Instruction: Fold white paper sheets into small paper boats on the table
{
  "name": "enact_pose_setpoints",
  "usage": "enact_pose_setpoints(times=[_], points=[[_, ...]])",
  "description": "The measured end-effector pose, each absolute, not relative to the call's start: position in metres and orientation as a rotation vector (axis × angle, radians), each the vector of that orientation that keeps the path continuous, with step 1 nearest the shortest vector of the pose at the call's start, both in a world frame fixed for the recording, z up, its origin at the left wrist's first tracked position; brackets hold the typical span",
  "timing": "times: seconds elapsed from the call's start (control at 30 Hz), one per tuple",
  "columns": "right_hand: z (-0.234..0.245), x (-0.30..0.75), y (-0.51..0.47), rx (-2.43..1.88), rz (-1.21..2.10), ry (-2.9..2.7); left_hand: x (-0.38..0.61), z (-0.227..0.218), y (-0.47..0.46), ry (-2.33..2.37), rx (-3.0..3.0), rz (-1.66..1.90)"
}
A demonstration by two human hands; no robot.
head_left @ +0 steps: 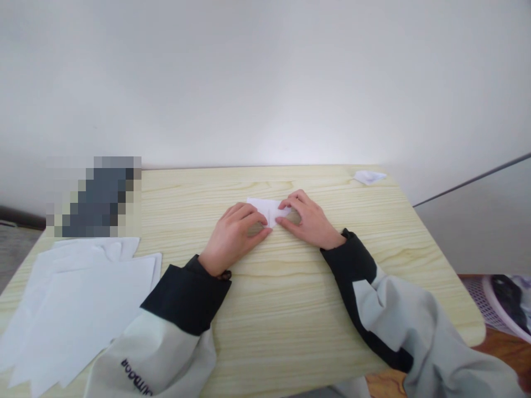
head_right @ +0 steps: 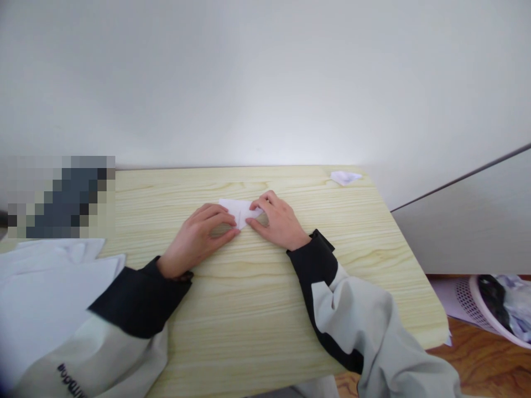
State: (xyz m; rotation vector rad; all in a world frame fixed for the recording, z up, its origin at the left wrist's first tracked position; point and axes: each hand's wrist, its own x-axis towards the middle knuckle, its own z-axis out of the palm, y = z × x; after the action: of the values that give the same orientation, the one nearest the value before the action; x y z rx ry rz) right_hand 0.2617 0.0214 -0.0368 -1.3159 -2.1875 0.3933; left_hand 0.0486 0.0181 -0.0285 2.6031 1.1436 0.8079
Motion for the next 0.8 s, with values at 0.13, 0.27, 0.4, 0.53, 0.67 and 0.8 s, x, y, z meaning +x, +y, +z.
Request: enact_pose_setpoints(times=[0.13,0.27,0.4,0.53,0.67,0.8], points=[[-0.037,0.263,0.022,-1.297,0.397,-2.166,0.049,-0.029,0.019,1.141,2.627,0.801],[-0.038,0.264,0.023,-1.288,0.375,-2.192,0.05,-0.031,0.019,1.124,2.659,0.803],[-0.039,0.264,0.023,-1.266,0.351,-2.219,0.05,-0.032,0.014,1.118,2.681,0.827],[-0.038,0.262,0.023,-1.263,0.346,-2.228,0.051,-0.029,0.007,1.127,2.748,0.819],[-0.036,0.26,0.022,-1.28,0.351,-2.235,0.049,-0.027,0.004,1.152,2.787,0.783],[-0.034,0.26,0.021,-1.299,0.36,-2.234,0.047,-0.027,0.001,1.112,2.817,0.748]])
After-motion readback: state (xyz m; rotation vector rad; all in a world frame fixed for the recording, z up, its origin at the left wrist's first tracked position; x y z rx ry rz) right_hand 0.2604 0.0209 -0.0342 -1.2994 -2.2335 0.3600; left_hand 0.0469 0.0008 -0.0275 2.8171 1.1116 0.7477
